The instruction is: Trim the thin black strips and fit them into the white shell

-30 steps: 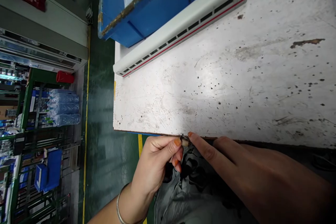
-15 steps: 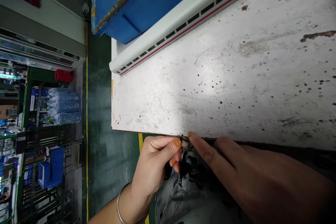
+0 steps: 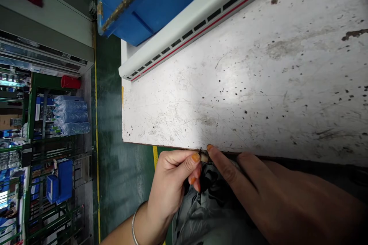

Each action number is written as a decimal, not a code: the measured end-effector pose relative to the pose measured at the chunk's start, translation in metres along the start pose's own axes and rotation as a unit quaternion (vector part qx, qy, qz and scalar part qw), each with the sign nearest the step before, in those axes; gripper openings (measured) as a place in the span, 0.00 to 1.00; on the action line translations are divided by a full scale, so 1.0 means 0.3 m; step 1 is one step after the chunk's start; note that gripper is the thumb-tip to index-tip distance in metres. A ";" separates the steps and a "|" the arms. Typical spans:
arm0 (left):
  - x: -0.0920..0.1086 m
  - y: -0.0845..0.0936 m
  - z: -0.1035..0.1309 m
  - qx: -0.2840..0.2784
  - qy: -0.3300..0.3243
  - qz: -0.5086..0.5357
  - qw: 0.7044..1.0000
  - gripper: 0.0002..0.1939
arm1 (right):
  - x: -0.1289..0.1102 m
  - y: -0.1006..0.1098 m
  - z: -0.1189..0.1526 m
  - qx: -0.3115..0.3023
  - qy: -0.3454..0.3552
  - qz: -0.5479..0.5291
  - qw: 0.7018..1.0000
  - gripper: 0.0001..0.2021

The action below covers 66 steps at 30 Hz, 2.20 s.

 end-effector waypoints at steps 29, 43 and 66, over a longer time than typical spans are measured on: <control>0.006 -0.016 0.001 0.009 0.004 0.013 1.000 0.25 | 0.003 -0.021 0.015 0.002 0.002 0.020 1.000 0.24; 0.004 -0.013 0.001 0.004 0.008 0.023 1.000 0.24 | 0.004 -0.008 0.020 -0.021 0.034 -0.040 0.998 0.25; 0.003 -0.009 0.002 0.011 0.008 0.021 1.000 0.24 | 0.022 -0.036 -0.009 -0.034 -0.008 0.013 0.999 0.25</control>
Point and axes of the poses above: each hand's wrist, its own z-axis away from the middle knuckle, its own y-axis out of the back of the hand, x = y × z, the point moved 8 cm from there along -z, towards the middle knuckle, and after that the axes turned 3 degrees about x, right-handed, at the moved point
